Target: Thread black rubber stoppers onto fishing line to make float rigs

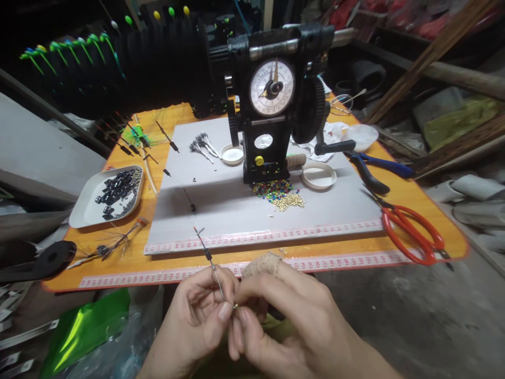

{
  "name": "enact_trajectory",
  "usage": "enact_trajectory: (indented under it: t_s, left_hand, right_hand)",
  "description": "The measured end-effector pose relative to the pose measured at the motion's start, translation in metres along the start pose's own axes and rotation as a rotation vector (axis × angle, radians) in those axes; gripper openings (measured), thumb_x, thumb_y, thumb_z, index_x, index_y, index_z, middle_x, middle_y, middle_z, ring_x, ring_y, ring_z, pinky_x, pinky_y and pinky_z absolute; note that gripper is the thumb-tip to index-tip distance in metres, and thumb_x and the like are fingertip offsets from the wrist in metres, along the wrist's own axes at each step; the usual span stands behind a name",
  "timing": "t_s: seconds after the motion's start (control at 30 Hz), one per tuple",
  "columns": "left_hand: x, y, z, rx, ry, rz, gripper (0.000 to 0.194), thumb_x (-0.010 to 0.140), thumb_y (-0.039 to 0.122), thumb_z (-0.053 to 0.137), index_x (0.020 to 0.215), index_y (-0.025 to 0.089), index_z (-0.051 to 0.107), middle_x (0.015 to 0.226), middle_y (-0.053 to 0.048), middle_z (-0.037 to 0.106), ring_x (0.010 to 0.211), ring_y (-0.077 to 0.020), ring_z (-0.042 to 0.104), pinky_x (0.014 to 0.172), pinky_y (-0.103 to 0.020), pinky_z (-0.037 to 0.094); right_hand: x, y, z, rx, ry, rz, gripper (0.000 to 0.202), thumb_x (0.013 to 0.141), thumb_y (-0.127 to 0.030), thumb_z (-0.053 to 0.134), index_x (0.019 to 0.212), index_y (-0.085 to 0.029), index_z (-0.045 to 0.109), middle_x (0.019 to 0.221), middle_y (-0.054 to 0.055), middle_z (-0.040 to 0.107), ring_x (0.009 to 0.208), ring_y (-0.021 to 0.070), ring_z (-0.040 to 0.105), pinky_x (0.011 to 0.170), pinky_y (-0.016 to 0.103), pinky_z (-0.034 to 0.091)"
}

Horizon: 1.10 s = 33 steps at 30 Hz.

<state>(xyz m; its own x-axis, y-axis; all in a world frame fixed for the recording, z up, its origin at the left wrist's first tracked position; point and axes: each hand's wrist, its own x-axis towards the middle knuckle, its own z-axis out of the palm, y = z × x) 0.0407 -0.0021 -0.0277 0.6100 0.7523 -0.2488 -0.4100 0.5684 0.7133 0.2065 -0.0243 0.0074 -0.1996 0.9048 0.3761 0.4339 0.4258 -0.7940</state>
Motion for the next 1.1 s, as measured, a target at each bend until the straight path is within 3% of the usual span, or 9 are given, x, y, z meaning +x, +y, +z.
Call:
enact_trajectory:
  t_s: [0.1,0.27,0.33,0.43,0.57,0.63,0.73,0.9,1.1]
  left_hand:
    - [0.000,0.000,0.000,-0.006,0.031,0.030,0.026,0.085,0.031,0.074,0.079,0.015,0.055,0.060,0.002,0.061,0.043,-0.0046,0.058,0.048,-0.012,0.050]
    - [-0.001,0.006,0.006,0.063,0.126,0.091,0.016,0.087,0.025,0.072,0.082,0.015,0.060,0.075,0.000,0.063,0.051,-0.0056,0.064,0.051,-0.014,0.053]
    - [-0.001,0.007,0.008,0.105,0.126,0.167,0.011,0.091,0.028,0.067,0.088,0.017,0.065,0.087,-0.002,0.065,0.052,-0.0055,0.064,0.049,-0.014,0.052]
    - [-0.002,0.009,0.011,0.149,0.143,0.201,0.019,0.095,0.035,0.060,0.101,0.021,0.072,0.096,-0.004,0.065,0.050,-0.0044,0.061,0.043,-0.013,0.046]
    - [0.000,0.009,0.012,0.104,0.202,0.258,0.020,0.093,0.037,0.063,0.091,0.022,0.076,0.106,-0.005,0.066,0.047,-0.0001,0.056,0.041,-0.011,0.039]
    - [0.003,0.008,0.011,0.042,0.150,0.292,0.020,0.095,0.035,0.060,0.089,0.024,0.075,0.101,-0.003,0.069,0.047,-0.0002,0.055,0.043,-0.011,0.039]
    - [0.006,0.005,0.012,-0.024,0.107,0.303,0.019,0.097,0.034,0.058,0.090,0.025,0.074,0.077,0.001,0.071,0.048,-0.0022,0.053,0.046,-0.010,0.039]
    - [0.011,-0.001,0.019,0.008,0.219,0.411,0.018,0.093,0.035,0.064,0.081,0.024,0.071,0.058,0.003,0.059,0.057,-0.0072,0.053,0.058,-0.014,0.045]
    - [0.009,0.001,0.023,-0.013,0.275,0.480,0.019,0.093,0.035,0.063,0.081,0.022,0.070,0.058,0.004,0.052,0.055,-0.0073,0.048,0.055,-0.015,0.043]
  right_hand:
    - [-0.001,0.001,-0.001,-0.022,0.015,-0.016,0.025,0.082,-0.001,0.059,0.098,-0.019,0.064,0.080,0.001,0.071,0.072,0.0107,0.068,0.065,0.018,0.056]
    - [-0.003,0.000,-0.003,-0.068,0.043,-0.025,0.019,0.083,-0.003,0.063,0.092,-0.020,0.066,0.076,0.001,0.072,0.065,0.0111,0.068,0.059,0.018,0.056]
    - [-0.003,0.000,-0.004,-0.075,0.077,-0.009,0.018,0.083,-0.003,0.063,0.090,-0.020,0.066,0.075,0.001,0.073,0.064,0.0115,0.069,0.058,0.019,0.056]
    - [-0.002,0.001,-0.002,-0.073,0.116,0.019,0.020,0.082,-0.003,0.062,0.089,-0.020,0.066,0.074,0.000,0.072,0.063,0.0119,0.069,0.057,0.019,0.056]
    - [0.000,0.001,0.003,-0.050,0.134,0.048,0.019,0.080,-0.002,0.059,0.085,-0.020,0.065,0.068,-0.001,0.069,0.058,0.0104,0.066,0.053,0.017,0.054]
    - [0.001,0.000,0.005,-0.021,0.139,0.079,0.018,0.080,-0.003,0.057,0.082,-0.019,0.063,0.064,-0.002,0.066,0.055,0.0096,0.064,0.051,0.017,0.053]
    - [0.000,-0.002,0.009,0.071,0.119,0.139,0.016,0.082,-0.005,0.054,0.078,-0.019,0.059,0.064,-0.001,0.063,0.055,0.0105,0.062,0.051,0.019,0.053]
    - [-0.002,-0.003,0.017,0.051,0.162,0.145,0.016,0.079,-0.005,0.054,0.074,-0.020,0.053,0.061,-0.002,0.056,0.052,0.0106,0.057,0.046,0.020,0.048]
    - [0.001,-0.003,0.017,-0.090,0.240,0.007,0.017,0.080,-0.002,0.054,0.078,-0.020,0.056,0.059,-0.003,0.055,0.050,0.0091,0.054,0.046,0.019,0.046]
